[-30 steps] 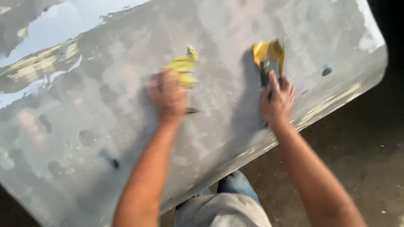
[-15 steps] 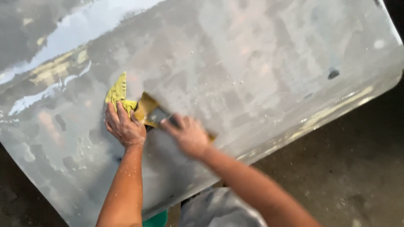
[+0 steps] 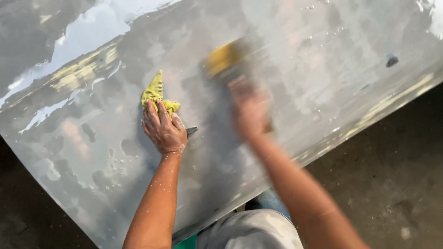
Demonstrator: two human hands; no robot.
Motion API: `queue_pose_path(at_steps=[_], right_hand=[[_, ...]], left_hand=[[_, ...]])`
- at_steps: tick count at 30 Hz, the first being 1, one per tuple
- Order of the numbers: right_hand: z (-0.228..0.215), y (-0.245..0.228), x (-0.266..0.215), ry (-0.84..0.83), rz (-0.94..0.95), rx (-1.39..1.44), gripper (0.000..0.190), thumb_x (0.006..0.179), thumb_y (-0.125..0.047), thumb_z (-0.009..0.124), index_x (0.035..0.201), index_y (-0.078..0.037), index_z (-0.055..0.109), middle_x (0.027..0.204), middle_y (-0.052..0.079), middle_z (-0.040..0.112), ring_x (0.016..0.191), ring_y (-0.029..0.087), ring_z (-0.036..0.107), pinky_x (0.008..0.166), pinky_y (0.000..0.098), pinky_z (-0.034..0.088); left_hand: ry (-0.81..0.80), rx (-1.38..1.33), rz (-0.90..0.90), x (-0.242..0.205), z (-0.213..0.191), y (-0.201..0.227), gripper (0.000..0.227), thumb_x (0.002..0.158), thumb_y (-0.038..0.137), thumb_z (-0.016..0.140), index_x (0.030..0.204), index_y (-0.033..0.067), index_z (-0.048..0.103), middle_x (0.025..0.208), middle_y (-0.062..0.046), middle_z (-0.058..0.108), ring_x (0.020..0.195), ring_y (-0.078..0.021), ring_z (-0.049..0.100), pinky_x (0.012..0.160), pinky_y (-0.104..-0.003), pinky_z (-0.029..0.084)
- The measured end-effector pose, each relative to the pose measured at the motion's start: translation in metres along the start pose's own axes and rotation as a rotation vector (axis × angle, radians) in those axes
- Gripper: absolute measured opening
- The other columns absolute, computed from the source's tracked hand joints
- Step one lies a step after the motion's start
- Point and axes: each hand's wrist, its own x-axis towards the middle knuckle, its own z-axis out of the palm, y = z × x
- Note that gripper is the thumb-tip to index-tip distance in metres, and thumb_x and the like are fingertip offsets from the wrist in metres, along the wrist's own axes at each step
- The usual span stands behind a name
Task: The person scrubs a large, flat, grey surface using a sanding block and a yellow cloth. They repeatedly wipe the surface, occasionally dipping the cloth into a green bucket of water to clean it before resuming the scrubbing action.
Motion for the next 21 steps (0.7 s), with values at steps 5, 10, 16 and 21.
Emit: queue_pose_path(at_steps=[5,10,16,21], right_hand=[[-0.009,-0.045,-0.029,-0.223,-0.219,0.278,0.056,0.096,-0.022,0.054,0.151,-0.022,0.044,0.149,0.023,0.046,0.128,0.042,0.046,0.106,0.0534,0.036],[0.017,0.157,0.047,0.225,0.013,-0.026,0.049,0.112,-0.018,0.056,0.159,-0.019,0.042,0.157,0.007,0.050,0.144,0.033,0.050,0.127,0.0546,0.035],[-0.030,0.119,0.060,0.321,0.388,0.192,0.070,0.092,-0.024,0.076,0.156,-0.020,0.049,0.136,0.027,0.048,0.125,0.048,0.047,0.102,0.0539,0.044],[-0.013,-0.008,-0.030,0.364,0.257,0.391,0.083,0.086,-0.031,0.085,0.157,-0.017,0.044,0.139,0.028,0.046,0.126,0.046,0.050,0.104,0.0525,0.046]], left_hand=[[0.022,-0.006,0.028,-0.002,-0.001,-0.001,0.068,0.093,0.022,0.061,0.157,0.0038,0.048,0.168,-0.019,0.032,0.152,-0.0401,0.034,0.122,-0.058,0.027],[-0.005,-0.042,-0.014,0.000,-0.001,0.005,0.063,0.097,0.026,0.062,0.155,0.0048,0.049,0.167,-0.019,0.031,0.151,-0.0405,0.033,0.122,-0.059,0.027],[0.013,-0.031,0.008,0.001,-0.002,0.005,0.063,0.097,0.026,0.062,0.155,0.0043,0.049,0.166,-0.020,0.032,0.151,-0.0413,0.033,0.120,-0.060,0.028],[0.051,-0.095,0.017,0.000,-0.002,0.002,0.063,0.097,0.030,0.063,0.154,0.0051,0.049,0.165,-0.020,0.034,0.151,-0.0414,0.034,0.121,-0.059,0.029]])
